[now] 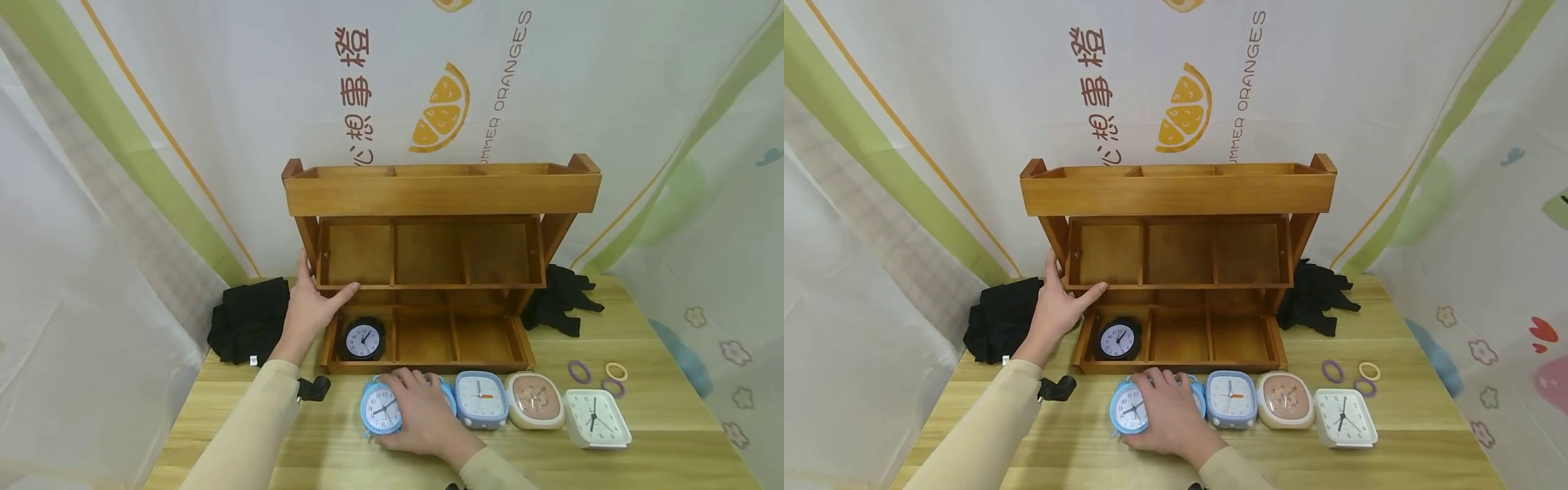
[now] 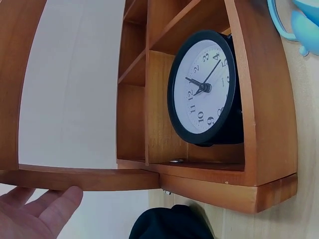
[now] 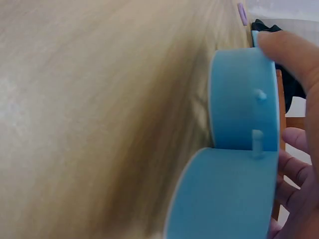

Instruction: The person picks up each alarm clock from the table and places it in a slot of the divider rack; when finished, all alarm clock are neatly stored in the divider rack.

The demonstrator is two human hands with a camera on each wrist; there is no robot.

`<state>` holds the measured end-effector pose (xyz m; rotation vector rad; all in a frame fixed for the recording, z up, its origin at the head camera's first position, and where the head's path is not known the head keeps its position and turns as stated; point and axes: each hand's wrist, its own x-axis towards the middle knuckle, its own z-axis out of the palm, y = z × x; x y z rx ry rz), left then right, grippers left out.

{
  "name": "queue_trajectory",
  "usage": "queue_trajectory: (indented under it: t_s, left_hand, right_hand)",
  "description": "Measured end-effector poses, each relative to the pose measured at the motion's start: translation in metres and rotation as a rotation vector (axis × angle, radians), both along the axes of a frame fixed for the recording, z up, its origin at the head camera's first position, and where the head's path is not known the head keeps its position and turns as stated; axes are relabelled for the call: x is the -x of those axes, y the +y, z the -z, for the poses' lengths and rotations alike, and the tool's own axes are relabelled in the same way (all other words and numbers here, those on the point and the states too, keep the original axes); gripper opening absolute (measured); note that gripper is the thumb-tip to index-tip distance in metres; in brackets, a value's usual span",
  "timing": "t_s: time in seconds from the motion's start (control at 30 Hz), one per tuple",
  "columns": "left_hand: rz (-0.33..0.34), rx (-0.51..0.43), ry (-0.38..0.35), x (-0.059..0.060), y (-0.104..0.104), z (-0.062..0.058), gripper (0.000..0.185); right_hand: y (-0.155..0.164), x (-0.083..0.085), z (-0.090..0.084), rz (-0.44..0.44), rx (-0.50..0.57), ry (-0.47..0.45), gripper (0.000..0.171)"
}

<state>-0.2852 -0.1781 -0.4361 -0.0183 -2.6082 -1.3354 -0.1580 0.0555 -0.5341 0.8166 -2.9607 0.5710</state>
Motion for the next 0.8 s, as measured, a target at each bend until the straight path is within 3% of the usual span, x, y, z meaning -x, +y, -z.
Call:
queue_trajectory:
  t_s: [0.47, 0.67, 0.8]
  left_hand:
    - [-0.003, -0.035, -0.003, 0.000, 0.001, 0.001, 0.130]
    - [-0.007, -0.038, 0.000, 0.000, 0.002, 0.002, 0.129]
    - [-0.008, -0.041, 0.007, 0.000, 0.003, 0.001, 0.129]
  right_hand:
    - [-0.002, 0.003, 0.008, 0.006, 0.064, -0.049, 0.089]
    - [0.004, 0.002, 0.007, 0.003, 0.165, 0.036, 0.089]
    - [0.009, 0.001, 0.002, -0.004, 0.286, 0.018, 0.090]
